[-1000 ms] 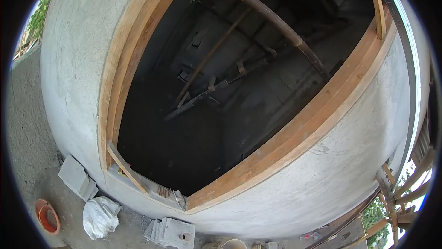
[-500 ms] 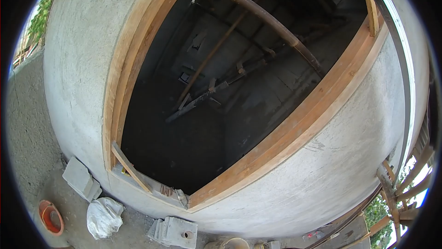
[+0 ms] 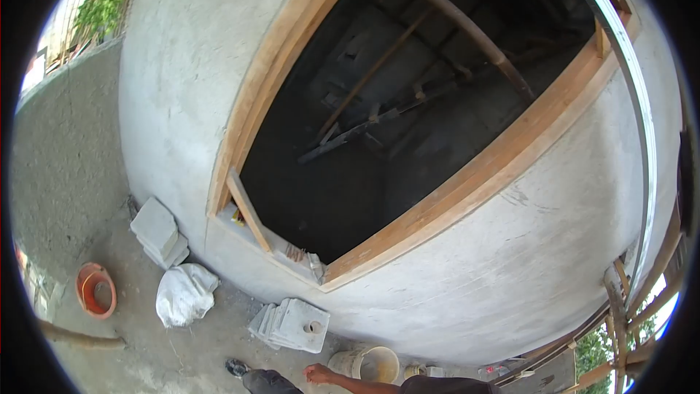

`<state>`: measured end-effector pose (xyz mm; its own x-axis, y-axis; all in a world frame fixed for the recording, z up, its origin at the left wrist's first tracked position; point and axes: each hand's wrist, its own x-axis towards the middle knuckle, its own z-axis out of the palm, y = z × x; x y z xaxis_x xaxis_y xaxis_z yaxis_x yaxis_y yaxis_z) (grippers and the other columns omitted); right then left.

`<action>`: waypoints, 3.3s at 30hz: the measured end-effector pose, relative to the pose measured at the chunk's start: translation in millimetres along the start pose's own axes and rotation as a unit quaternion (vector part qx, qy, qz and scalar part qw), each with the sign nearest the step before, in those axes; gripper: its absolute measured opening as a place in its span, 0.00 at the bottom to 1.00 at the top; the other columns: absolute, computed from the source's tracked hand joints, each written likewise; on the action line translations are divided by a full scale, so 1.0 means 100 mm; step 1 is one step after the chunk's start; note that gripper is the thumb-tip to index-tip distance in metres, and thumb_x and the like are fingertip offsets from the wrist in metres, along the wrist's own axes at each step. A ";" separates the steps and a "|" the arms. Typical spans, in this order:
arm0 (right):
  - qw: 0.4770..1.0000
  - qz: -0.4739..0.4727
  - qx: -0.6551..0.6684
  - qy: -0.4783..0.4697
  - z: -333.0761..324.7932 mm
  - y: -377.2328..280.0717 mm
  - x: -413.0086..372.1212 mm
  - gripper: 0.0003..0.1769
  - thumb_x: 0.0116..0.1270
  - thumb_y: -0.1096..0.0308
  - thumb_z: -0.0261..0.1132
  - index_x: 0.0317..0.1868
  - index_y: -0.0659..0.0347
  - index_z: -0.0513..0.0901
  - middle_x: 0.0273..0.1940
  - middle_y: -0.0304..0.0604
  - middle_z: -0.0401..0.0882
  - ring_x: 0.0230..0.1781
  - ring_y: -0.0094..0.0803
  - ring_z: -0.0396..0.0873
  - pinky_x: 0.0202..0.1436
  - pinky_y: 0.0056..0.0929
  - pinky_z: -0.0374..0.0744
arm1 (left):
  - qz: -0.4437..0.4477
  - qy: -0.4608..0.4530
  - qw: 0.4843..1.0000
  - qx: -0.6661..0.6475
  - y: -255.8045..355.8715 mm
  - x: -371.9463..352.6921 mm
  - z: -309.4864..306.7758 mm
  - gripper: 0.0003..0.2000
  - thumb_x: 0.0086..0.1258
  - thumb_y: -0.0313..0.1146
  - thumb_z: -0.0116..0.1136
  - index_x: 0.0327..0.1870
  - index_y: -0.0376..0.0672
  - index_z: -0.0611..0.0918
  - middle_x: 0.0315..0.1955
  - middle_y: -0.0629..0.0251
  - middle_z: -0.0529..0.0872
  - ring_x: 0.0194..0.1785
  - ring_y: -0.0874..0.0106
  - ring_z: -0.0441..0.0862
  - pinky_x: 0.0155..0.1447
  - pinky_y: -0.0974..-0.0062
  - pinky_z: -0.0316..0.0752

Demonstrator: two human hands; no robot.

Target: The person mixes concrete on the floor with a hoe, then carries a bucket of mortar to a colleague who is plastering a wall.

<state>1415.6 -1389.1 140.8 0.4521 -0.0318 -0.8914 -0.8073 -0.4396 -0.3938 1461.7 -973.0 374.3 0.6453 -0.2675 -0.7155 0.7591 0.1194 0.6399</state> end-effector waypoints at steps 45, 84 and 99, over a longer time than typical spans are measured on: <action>0.765 -0.483 -0.416 -0.086 3.50 -5.33 2.05 0.17 0.66 0.55 0.67 0.32 0.61 0.81 0.27 0.33 0.74 0.24 0.22 0.69 0.25 0.28 0.70 | -0.018 0.668 0.446 -0.595 -3.82 -0.02 1.51 0.16 0.70 0.32 0.60 0.58 0.40 0.80 0.39 0.65 0.85 0.42 0.76 0.80 0.49 0.75 0.74; 0.971 -0.110 0.119 -0.176 4.57 5.24 -1.60 0.07 0.72 0.76 0.55 0.48 0.63 0.70 0.36 0.45 0.79 0.36 0.43 0.85 0.45 0.47 0.86 | -0.150 0.704 0.589 0.368 -9.12 -6.67 1.44 0.29 0.58 0.36 0.72 0.63 0.50 0.77 0.63 0.59 0.73 0.67 0.58 0.68 0.66 0.57 0.67; 0.938 -0.253 -0.126 0.199 4.01 6.81 -0.91 0.31 0.69 0.63 0.65 0.68 0.63 0.66 0.45 0.47 0.80 0.50 0.38 0.79 0.55 0.35 0.76 | -0.442 0.187 0.869 0.118 -9.92 -6.31 -0.22 0.19 0.60 0.37 0.72 0.37 0.32 0.74 0.17 0.61 0.79 0.18 0.73 0.81 0.20 0.75 0.75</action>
<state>672.0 -1325.4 -136.1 0.8999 -0.0719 -0.4301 -0.3579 -0.6852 -0.6343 303.5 -901.6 185.1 -0.1657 0.1804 -0.9695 0.9623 -0.1853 -0.1989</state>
